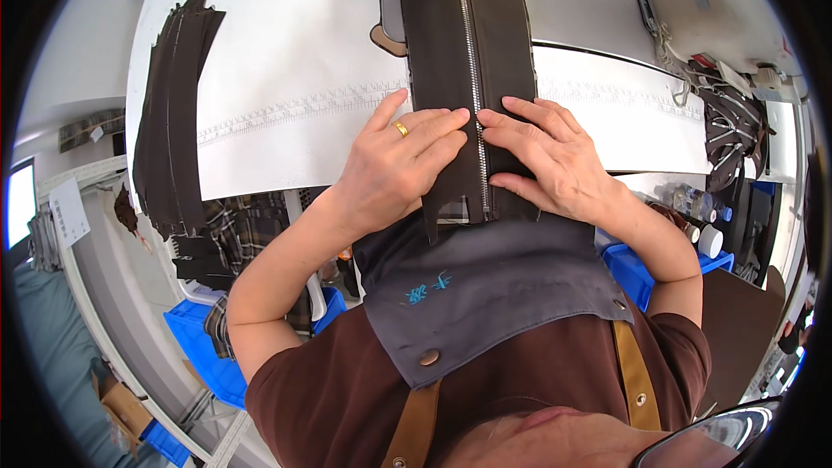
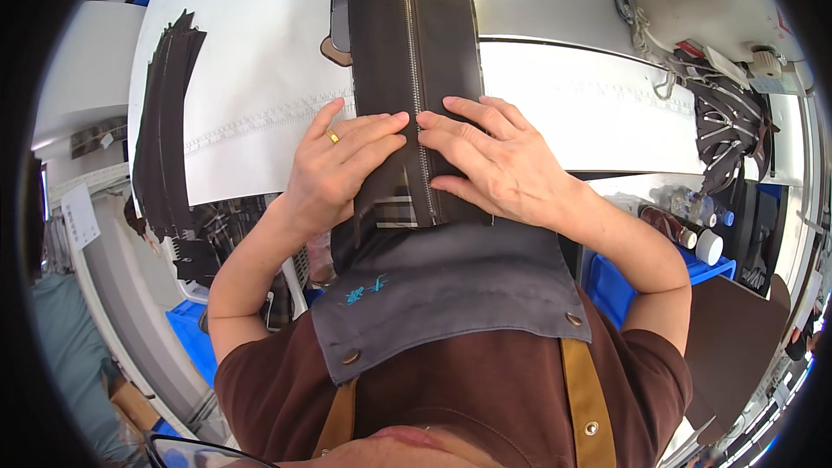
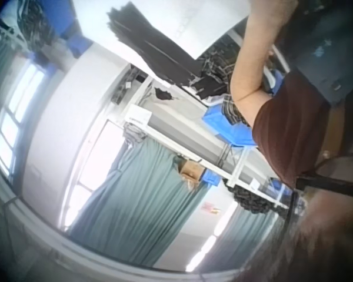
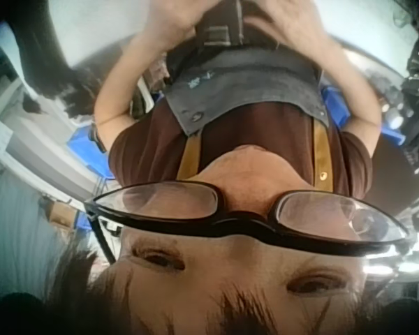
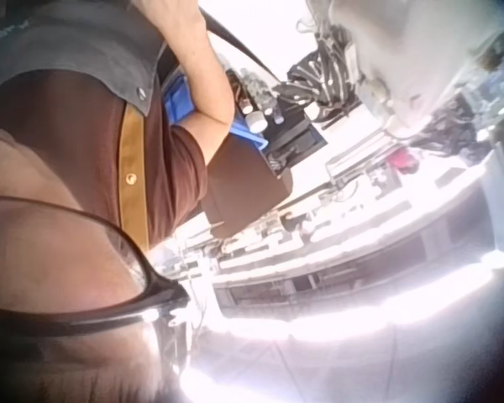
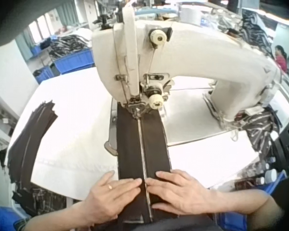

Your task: The person sews zippers onto plaid fabric pieces using an industrial sewing machine. They align the zipper with the fabric edge, guide it under the presser foot, and stitch along the zipper teeth. After completing each piece, they cut the thread and place the finished item into a blue bin.

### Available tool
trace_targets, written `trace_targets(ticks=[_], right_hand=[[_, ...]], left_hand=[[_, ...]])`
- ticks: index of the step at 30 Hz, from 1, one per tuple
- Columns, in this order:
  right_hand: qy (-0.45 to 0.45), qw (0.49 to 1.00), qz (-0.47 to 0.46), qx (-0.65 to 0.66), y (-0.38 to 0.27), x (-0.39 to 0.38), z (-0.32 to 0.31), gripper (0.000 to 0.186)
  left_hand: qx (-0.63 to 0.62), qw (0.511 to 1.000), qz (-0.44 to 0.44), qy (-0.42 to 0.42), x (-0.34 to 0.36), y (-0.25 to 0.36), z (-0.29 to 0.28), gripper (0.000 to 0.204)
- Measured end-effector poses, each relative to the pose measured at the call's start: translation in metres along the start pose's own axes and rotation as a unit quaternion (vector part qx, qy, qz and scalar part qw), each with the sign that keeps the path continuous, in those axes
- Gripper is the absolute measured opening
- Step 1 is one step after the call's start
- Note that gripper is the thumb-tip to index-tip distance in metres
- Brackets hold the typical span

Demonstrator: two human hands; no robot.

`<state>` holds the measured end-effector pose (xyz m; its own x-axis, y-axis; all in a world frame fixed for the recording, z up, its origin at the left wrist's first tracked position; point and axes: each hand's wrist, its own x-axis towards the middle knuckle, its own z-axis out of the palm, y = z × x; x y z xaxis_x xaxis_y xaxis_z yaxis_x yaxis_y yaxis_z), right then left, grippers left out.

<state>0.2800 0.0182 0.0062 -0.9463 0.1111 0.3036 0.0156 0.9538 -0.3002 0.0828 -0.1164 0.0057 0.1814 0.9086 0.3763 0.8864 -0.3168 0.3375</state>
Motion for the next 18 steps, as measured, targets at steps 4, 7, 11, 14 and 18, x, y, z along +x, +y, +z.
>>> trace_targets(ticks=[4,7,11,14,18], right_hand=[[-0.006,1.0,-0.002,0.0,0.001,0.0,0.0,0.048],[-0.015,1.0,-0.01,0.001,0.002,0.002,-0.002,0.049],[-0.019,1.0,-0.016,0.014,0.003,0.004,-0.003,0.049],[-0.029,0.999,-0.014,0.017,0.002,0.006,-0.006,0.048],[-0.029,0.999,-0.032,0.009,0.005,0.006,-0.009,0.044]], left_hand=[[0.008,0.998,0.03,-0.055,0.002,-0.011,-0.011,0.032],[0.047,0.997,0.024,-0.062,0.014,-0.032,-0.014,0.028],[0.118,0.992,-0.017,0.038,0.052,-0.07,0.001,0.031],[0.098,0.994,-0.028,0.028,0.067,-0.085,0.004,0.032],[0.073,0.994,-0.08,0.008,0.066,-0.082,0.004,0.033]])
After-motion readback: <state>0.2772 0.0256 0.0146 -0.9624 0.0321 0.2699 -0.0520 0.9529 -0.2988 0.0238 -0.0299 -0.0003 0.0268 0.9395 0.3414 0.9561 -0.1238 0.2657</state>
